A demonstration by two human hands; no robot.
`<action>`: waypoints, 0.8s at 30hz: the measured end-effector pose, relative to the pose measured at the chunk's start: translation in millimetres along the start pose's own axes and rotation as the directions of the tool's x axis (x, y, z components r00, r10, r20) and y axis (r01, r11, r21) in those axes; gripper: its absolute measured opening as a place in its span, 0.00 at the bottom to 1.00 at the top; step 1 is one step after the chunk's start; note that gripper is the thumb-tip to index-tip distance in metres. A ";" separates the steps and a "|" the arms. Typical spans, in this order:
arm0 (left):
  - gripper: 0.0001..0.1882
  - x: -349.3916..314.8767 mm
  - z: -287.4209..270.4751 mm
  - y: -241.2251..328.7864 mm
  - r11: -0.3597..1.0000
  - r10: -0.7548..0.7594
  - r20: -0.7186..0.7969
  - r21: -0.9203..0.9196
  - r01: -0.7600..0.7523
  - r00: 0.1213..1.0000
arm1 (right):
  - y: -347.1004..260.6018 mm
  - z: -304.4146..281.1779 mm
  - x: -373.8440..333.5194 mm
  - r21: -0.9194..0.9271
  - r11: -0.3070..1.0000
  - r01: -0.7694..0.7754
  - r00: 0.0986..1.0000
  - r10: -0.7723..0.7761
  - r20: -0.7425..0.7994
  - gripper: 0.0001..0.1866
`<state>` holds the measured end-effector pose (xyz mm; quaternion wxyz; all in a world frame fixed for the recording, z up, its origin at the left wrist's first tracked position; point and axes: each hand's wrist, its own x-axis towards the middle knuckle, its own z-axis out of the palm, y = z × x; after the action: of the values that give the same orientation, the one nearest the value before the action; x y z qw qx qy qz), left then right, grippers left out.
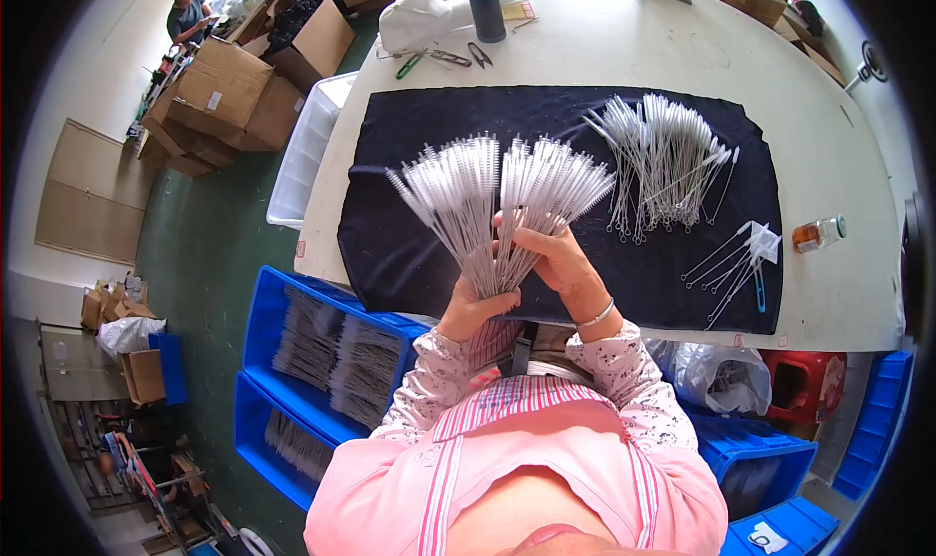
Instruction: The person gathers bundles of white plastic-coated wire ties from a table, separates them into smaller groups, and places them into blue bins. The person repeats this process, organizing the ties into neat stacks within the bins.
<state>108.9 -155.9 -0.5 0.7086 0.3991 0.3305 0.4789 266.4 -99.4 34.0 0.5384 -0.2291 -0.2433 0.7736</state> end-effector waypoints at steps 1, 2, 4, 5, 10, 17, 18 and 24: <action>0.39 -0.9 0.5 -0.9 1.000 0.017 -0.016 -0.001 -0.017 1.000 | 1.4 -2.8 0.1 0.020 1.000 -0.021 1.000 0.021 0.024 0.10; 0.39 -1.7 1.3 -1.1 1.000 0.015 -0.012 -0.024 -0.016 1.000 | 3.7 -8.1 0.7 0.040 0.998 -0.043 0.998 0.041 0.048 0.10; 0.40 -2.3 4.1 0.5 0.997 0.012 -0.001 -0.072 -0.012 1.000 | 4.7 -12.4 -0.1 0.085 0.994 -0.064 0.995 0.057 0.078 0.10; 0.40 -2.1 3.5 0.9 0.998 -0.016 0.016 -0.061 0.017 1.000 | 5.0 -13.1 -1.2 0.110 0.992 -0.065 0.995 0.056 0.085 0.11; 0.41 -2.7 -3.6 0.4 0.990 -0.120 0.101 -0.056 0.126 0.988 | 3.6 -19.9 -1.2 0.069 0.995 -0.075 0.992 0.068 0.107 0.16; 0.43 -1.5 5.9 -2.3 0.996 -0.068 0.089 -0.057 0.073 0.994 | 10.0 -26.7 -1.5 0.048 0.998 0.049 0.992 -0.054 0.116 0.20; 0.43 -1.2 11.0 -1.6 0.997 -0.043 0.076 -0.066 0.048 0.996 | 9.2 -26.9 -2.0 0.053 0.998 0.043 0.991 -0.049 0.122 0.20; 0.42 1.3 7.9 -14.2 0.988 0.058 0.066 0.140 -0.067 0.996 | 18.0 -40.1 -5.5 0.125 0.989 0.076 0.987 -0.092 0.128 0.23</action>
<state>121.8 -159.8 -9.4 0.6730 0.4733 0.3289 0.4635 279.8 -104.8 -7.8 0.5658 -0.1337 -0.2416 0.7769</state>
